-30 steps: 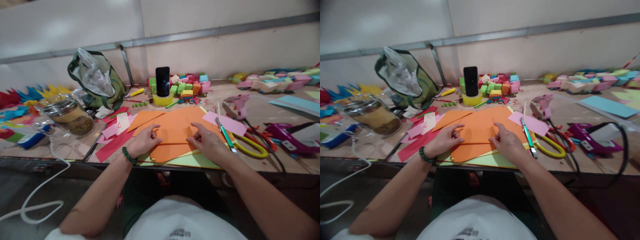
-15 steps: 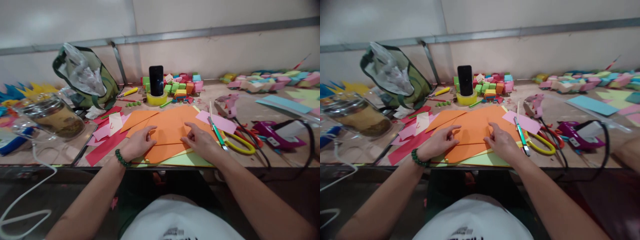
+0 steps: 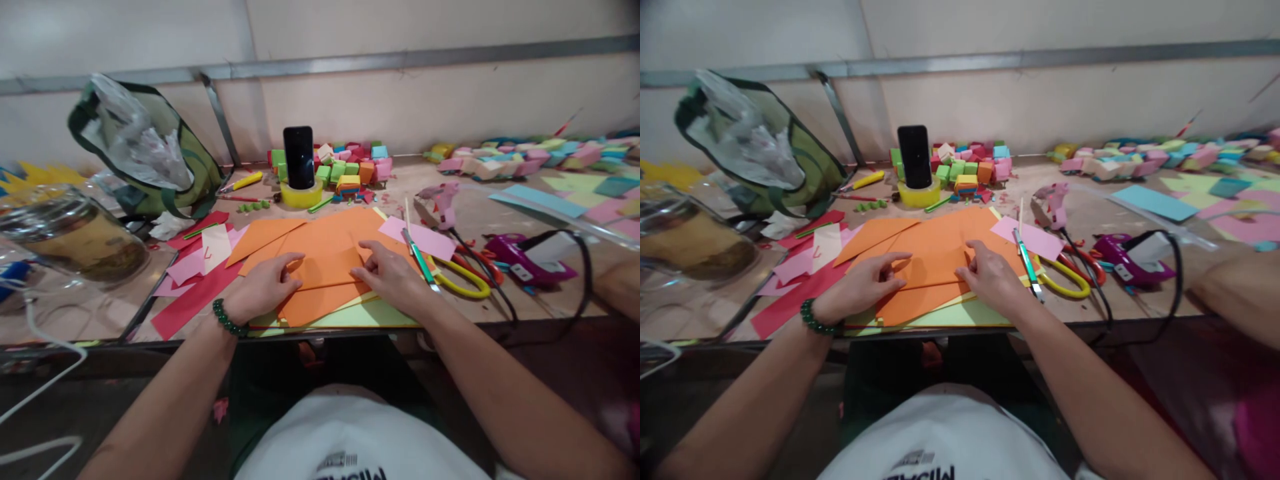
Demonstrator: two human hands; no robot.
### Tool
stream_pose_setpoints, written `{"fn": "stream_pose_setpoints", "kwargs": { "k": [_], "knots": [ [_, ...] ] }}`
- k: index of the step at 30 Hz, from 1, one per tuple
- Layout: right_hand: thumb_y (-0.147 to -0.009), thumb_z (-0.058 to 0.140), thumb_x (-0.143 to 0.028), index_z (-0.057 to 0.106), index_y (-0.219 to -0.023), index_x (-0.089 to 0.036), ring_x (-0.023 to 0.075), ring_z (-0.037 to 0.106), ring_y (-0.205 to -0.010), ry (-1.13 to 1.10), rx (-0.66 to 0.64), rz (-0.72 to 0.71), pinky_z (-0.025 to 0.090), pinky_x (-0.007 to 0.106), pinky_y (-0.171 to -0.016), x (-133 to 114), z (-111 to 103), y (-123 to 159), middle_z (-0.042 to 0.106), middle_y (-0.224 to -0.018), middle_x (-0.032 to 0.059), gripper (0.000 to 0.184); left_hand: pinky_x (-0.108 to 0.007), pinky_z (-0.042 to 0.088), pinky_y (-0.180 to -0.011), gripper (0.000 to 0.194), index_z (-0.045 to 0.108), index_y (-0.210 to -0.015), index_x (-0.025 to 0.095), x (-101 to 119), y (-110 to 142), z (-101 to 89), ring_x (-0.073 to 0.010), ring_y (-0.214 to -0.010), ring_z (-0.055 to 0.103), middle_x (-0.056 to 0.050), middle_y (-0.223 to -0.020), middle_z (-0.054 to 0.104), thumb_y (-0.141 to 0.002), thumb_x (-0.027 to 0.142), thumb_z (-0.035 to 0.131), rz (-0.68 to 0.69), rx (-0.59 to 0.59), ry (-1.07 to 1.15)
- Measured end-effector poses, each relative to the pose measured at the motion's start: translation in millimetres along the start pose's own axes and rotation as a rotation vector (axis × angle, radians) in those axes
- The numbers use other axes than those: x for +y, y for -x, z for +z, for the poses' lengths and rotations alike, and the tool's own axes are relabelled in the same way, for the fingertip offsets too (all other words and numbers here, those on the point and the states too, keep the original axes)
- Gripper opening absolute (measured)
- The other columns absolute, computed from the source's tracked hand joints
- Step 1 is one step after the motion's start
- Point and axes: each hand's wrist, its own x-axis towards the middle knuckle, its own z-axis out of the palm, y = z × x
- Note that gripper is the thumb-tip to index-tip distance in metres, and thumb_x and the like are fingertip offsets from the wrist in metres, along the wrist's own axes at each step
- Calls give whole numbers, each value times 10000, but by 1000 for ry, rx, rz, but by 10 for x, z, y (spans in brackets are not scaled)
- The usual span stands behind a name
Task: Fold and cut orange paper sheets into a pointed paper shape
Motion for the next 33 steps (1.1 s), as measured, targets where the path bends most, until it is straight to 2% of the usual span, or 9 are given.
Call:
{"fn": "stream_pose_setpoints", "kwargs": {
  "k": [7, 17, 22, 27, 33],
  "knots": [
    [-809, 621, -300, 458, -1269, -137, 178, 592, -682, 12, 6, 32, 400, 265, -624, -25, 7, -11, 622, -690, -5, 515, -239, 356, -585, 490, 565, -1272, 194, 49, 17, -14, -149, -647, 525, -4, -733, 613, -791, 283, 552, -14, -11, -59],
    [-809, 618, -334, 480, -1198, -175, 169, 573, -633, 21, 25, 42, 379, 259, -576, 6, 47, -8, 596, -669, -17, 442, -260, 430, -679, 473, 588, -1256, 194, 71, 25, -29, -173, -751, 583, -59, -1034, 689, -799, 301, 535, 7, -10, -79],
    [-816, 594, -341, 508, -1173, -153, 172, 565, -664, -5, 12, 53, 378, 262, -594, -3, -7, -20, 594, -677, -8, 412, -264, 422, -670, 466, 589, -1256, 191, 76, 19, -33, -177, -740, 585, -56, -990, 698, -807, 303, 534, 3, -18, -106],
    [-833, 549, -303, 468, -1246, -145, 144, 532, -614, -130, -39, -5, 376, 250, -586, 55, -55, 4, 580, -661, -34, 449, -268, 417, -671, 451, 596, -1247, 207, 56, 23, -33, -182, -753, 590, -50, -956, 703, -814, 321, 535, 1, -4, -122],
    [-823, 555, -278, 486, -1186, -150, 154, 540, -634, -90, 7, 5, 382, 256, -608, 54, -9, 20, 571, -661, -28, 391, -279, 432, -700, 461, 586, -1256, 206, 51, 20, -32, -188, -782, 599, -52, -1016, 702, -815, 327, 528, -1, -20, -112]
  ]
}}
